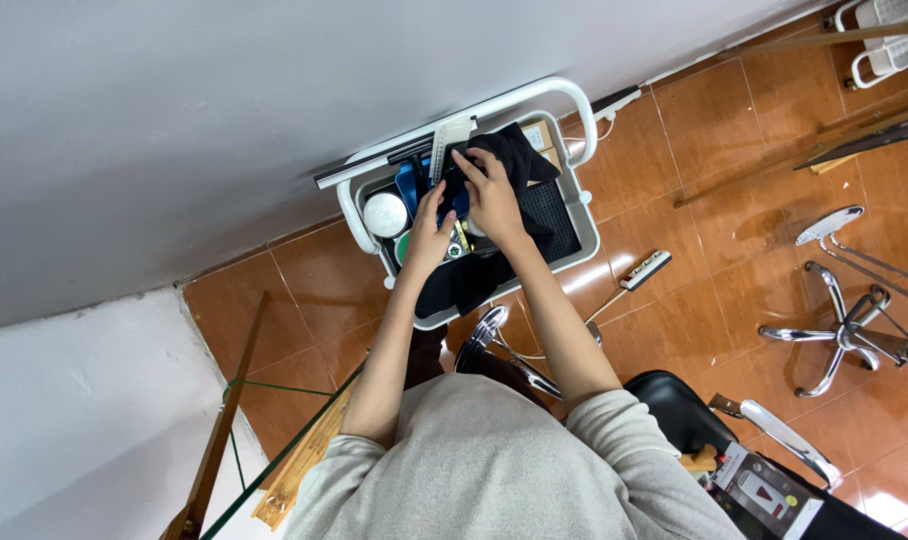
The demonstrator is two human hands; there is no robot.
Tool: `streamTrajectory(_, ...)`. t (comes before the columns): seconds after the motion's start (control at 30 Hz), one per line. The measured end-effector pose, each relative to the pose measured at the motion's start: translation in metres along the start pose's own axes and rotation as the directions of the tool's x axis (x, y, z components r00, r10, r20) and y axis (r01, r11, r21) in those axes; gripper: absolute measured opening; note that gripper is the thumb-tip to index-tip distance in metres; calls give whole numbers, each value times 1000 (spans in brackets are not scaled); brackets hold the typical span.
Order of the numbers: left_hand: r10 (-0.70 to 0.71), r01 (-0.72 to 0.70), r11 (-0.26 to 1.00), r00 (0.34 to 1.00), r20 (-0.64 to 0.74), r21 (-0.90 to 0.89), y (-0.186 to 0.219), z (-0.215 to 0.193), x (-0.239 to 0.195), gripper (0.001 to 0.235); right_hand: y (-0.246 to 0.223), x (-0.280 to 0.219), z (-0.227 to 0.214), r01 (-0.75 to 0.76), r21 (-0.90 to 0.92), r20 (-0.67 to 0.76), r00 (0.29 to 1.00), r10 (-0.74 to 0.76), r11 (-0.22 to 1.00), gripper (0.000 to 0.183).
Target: The person organizes various barbering items by picking them up from a rolling cart and placing them on a salon chair, including a comb, a spray bottle, a neck duster brush, and several red hair clips.
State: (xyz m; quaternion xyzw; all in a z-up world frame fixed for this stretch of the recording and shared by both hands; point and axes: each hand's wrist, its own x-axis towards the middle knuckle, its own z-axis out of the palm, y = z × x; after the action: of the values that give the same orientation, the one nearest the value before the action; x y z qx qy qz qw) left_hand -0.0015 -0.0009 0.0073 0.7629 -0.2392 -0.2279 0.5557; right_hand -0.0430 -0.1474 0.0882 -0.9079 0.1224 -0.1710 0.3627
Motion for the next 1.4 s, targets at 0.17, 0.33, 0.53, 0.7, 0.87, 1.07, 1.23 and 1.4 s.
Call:
streamTrajectory(0.17,81,-81,997,996,-42,-7,41,-6,-9,53,-19,-24,-25,-39,124,-83,995,50,992,54)
streamTrajectory(0.33,153,-151,986,987,38,-68,97,7,-17,33,-29,-66,-55,-154,344,-160,962,219,926,45)
streamTrajectory(0.53,234,-196,968,930,285,-158,151,67,-27,27,-32,-140,-120,-280,358,-262,886,383,891,44)
streamTrajectory(0.7,305,-220,950,802,514,-221,184,136,-54,25,-13,-223,-166,-398,331,-447,733,513,856,41)
streamTrajectory(0.87,306,-186,952,629,714,-244,204,209,-109,26,-1,-316,-192,-486,404,-550,547,631,775,40)
streamTrajectory(1.07,301,-171,952,400,866,-252,216,293,-192,26,-4,-422,-218,-552,498,-613,322,721,669,36)
streamTrajectory(1.23,252,-145,965,267,930,-220,218,353,-267,25,0,-516,-231,-512,585,-643,178,744,629,37)
streamTrajectory(1.4,122,-162,982,123,985,-102,206,403,-340,25,9,-614,-223,-526,646,-636,28,771,553,37)
